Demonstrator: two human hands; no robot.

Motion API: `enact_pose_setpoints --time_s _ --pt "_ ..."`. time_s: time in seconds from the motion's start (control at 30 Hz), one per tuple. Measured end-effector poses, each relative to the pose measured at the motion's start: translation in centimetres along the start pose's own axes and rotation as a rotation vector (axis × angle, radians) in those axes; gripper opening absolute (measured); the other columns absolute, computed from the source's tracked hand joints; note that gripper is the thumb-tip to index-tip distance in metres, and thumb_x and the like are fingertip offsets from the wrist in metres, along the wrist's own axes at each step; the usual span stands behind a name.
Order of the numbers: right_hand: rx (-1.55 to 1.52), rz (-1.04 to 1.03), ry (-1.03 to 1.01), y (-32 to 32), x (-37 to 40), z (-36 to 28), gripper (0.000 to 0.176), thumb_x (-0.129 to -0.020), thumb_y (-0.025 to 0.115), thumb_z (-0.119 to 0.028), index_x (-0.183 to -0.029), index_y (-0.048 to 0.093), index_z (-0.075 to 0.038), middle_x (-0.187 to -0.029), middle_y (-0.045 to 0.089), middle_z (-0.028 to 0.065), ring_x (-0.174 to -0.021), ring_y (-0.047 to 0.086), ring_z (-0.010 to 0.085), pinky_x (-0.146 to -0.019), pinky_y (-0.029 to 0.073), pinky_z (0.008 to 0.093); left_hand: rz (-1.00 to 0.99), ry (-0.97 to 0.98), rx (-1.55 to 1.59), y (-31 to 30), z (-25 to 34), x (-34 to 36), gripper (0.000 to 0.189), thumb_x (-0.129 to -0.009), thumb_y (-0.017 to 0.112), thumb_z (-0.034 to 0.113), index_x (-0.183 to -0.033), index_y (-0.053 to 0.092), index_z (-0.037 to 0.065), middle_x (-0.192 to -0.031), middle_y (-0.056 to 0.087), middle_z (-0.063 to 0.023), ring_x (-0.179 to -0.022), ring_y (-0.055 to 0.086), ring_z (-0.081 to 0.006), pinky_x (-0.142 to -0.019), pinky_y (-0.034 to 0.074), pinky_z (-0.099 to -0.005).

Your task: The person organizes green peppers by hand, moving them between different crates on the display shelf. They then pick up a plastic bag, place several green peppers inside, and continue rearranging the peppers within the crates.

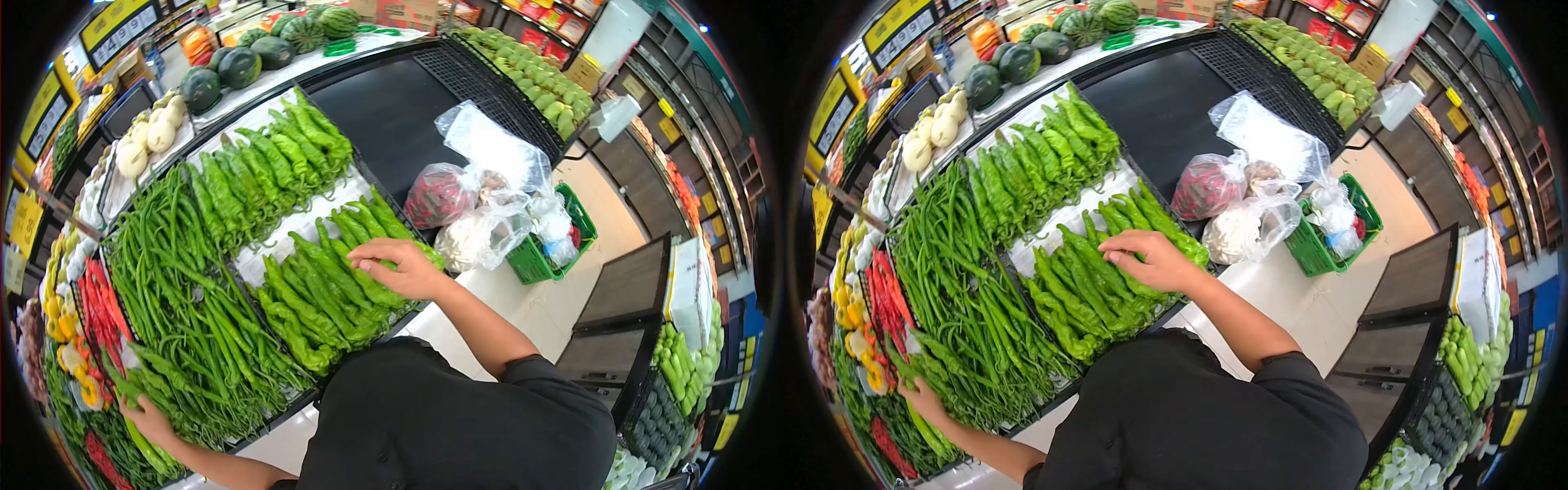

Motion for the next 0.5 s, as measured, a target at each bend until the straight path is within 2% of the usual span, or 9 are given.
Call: enact_pose_setpoints --time_s 0.07,0.17,0.2,0.23,0.3,0.4,0.43,0.5 --pt "-0.084 -0.021 -0.012 1.4 -0.4 -0.2 0.028 -0.098 0.059 -0.013 -0.125 0.064 -0.005 -0.109 0.07 0.0093 -0.096 0.066 0.02 -0.085 0.051 0.0326 0.084 0.031 0.145 -2.3 6.4 2.3 0.051 -0.095 0.055 0.021 -0.143 0.042 0.015 -0.078 0.048 -0.0041 -0.06 0.04 -0.015 -0.055 0.036 -0.0345" --pt "-0.287 -0.022 -0.063 3.0 -0.6 -2.1 0.028 -0.098 0.058 -0.017 -0.123 0.064 -0.004 -0.101 0.07 0.0075 -0.093 0.065 0.0195 -0.083 0.052 0.0337 -0.018 0.15 0.561 -1.5 14.2 7.0 0.046 -0.096 0.051 0.014 -0.141 0.044 0.012 -0.078 0.044 -0.0002 -0.06 0.039 -0.0096 -0.053 0.033 -0.0262" --pt "-0.316 -0.121 -0.061 4.3 -0.7 -2.0 0.04 -0.099 0.058 -0.019 -0.135 0.053 -0.004 -0.115 0.066 0.0112 -0.098 0.063 0.0183 -0.083 0.052 0.0333 -0.119 0.187 0.634 -1.1 17.2 8.8 0.046 -0.095 0.051 0.01 -0.141 0.044 0.01 -0.081 0.046 0.0005 -0.062 0.04 -0.0082 -0.054 0.033 -0.0238" --pt "-0.349 -0.147 -0.054 5.5 -0.7 -2.7 0.046 -0.099 0.057 -0.02 -0.14 0.046 -0.003 -0.121 0.062 0.013 -0.101 0.062 0.0189 -0.084 0.051 0.0334 -0.224 0.22 0.703 -0.4 20.1 11.2 0.046 -0.094 0.051 0.006 -0.14 0.045 0.009 -0.083 0.048 0.0012 -0.063 0.041 -0.0069 -0.054 0.032 -0.0213" --pt "-0.408 -0.194 -0.048 7.2 -0.9 -4.7 0.06 -0.1 0.057 -0.022 -0.151 0.031 -0.003 -0.133 0.055 0.0165 -0.106 0.061 0.02 -0.085 0.051 0.0336 -0.49 0.252 0.95 1.3 25.4 15.9 0.05 -0.091 0.056 0.0 -0.139 0.045 0.006 -0.089 0.052 -0.0002 -0.068 0.048 -0.0085 -0.058 0.039 -0.0223" --pt "-0.545 -0.306 0.046 8.7 -0.7 -6.2 0.069 -0.101 0.055 -0.018 -0.156 0.015 -0.004 -0.143 0.044 0.0166 -0.122 0.051 0.0194 -0.094 0.049 0.033 -0.728 0.43 0.914 3.5 30.4 21.5 0.055 -0.088 0.062 -0.003 -0.14 0.044 0.003 -0.098 0.057 -0.0046 -0.081 0.056 -0.0127 -0.071 0.048 -0.0271" --pt "-0.51 -0.222 0.004 8.9 -0.4 -5.8 0.068 -0.102 0.054 -0.019 -0.156 0.016 -0.003 -0.142 0.044 0.0151 -0.122 0.049 0.0185 -0.094 0.048 0.0323 -0.799 0.483 0.84 4.1 31.2 22.8 0.055 -0.089 0.063 -0.002 -0.14 0.044 0.002 -0.101 0.059 -0.0063 -0.085 0.058 -0.0145 -0.076 0.049 -0.029" --pt "-0.437 -0.053 -0.08 9.1 -0.1 -4.5 0.066 -0.103 0.053 -0.02 -0.155 0.017 -0.002 -0.138 0.046 0.012 -0.122 0.047 0.0166 -0.094 0.047 0.0308 -0.789 0.502 0.937 4.9 31.9 24.6 0.055 -0.089 0.063 0.0 -0.14 0.043 -0.001 -0.107 0.059 -0.0097 -0.086 0.058 -0.0158 -0.076 0.049 -0.0296"
Point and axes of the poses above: each hand's wrist, its own x-axis away from the middle knuckle, its own y-axis out of the palm, z = x × y, the point moved 3 cm from there along -x, towards the middle knuckle
